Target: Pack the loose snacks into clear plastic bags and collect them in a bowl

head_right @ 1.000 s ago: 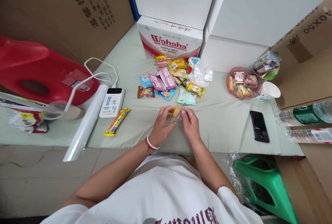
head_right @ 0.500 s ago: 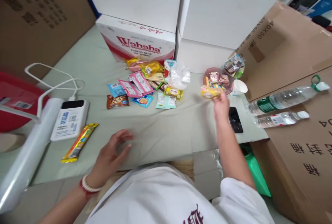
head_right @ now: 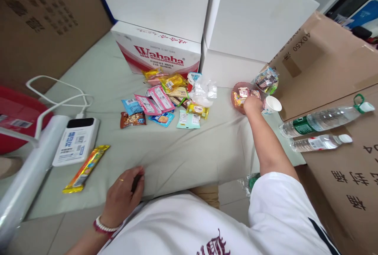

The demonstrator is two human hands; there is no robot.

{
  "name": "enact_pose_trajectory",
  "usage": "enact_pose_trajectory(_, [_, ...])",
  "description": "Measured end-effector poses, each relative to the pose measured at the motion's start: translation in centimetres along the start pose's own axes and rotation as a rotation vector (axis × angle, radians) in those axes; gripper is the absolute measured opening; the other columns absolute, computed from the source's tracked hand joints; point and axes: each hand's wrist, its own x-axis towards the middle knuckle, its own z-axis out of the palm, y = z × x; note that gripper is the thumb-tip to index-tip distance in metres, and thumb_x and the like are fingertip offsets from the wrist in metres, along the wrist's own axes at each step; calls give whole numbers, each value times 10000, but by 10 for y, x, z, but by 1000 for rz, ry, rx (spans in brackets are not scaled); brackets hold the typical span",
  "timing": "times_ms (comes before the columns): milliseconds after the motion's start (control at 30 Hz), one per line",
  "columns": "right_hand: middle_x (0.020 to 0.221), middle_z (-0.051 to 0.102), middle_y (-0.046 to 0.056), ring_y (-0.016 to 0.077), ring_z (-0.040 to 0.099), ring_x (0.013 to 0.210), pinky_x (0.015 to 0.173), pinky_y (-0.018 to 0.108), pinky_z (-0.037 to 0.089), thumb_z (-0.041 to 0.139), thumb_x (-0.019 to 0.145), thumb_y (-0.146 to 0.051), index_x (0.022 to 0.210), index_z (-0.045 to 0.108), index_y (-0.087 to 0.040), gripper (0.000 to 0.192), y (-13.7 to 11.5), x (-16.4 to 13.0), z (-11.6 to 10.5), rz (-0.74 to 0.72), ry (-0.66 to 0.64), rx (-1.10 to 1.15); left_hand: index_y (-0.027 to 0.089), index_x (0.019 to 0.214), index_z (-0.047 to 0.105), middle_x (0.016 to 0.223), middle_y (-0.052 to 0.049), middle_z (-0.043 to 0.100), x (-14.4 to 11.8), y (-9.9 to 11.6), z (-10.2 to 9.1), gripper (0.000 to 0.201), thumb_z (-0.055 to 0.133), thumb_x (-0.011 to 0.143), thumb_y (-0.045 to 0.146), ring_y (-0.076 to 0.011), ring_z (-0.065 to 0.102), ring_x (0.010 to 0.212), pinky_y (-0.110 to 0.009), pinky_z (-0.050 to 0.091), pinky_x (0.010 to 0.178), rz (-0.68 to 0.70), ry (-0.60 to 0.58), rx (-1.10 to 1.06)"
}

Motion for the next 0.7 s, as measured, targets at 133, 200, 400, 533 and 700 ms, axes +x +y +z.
enact_pose_trajectory(133, [1243,613,310,371,530,1197,1012,569,385,553,968,-212,1081,739,-40,276,-21,-14,-14,-185,45,-120,206,1162,583,1004,-83,725,0,1,-2,235,541,938,146,-226,715,927,-346,586,841,28,30,-18])
enact_pose_trajectory(200, [1221,644,230,309,567,1128,1014,484,414,551,964,-225,1098,750,-91,275,-41,-26,-6,-341,-15,-104,205,1159,581,988,-80,716,0,2,-3,228,537,941,150,-223,710,916,-341,586,828,17,23,-43])
enact_pose_trajectory(400, [1119,707,88,176,625,814,857,320,513,691,788,-125,979,785,-178,219,-97,-61,44,-673,-441,68,208,1162,601,988,-62,722,-2,-1,-7,238,524,947,142,-203,712,919,-324,583,821,2,27,-149])
enact_pose_trajectory(533, [945,720,75,203,660,829,829,343,530,583,877,-138,916,766,-182,192,-104,-99,40,-650,-263,290,213,1066,665,1014,-68,717,-1,4,-19,154,541,974,210,-191,694,951,-318,571,834,-188,64,-364])
enact_pose_trajectory(700, [1087,741,63,214,705,1013,892,355,559,574,981,-207,1042,757,-260,200,-101,-204,17,-912,-168,584,191,980,694,786,-34,651,34,40,-21,366,577,968,538,-140,603,653,-247,477,542,-612,-123,-878])
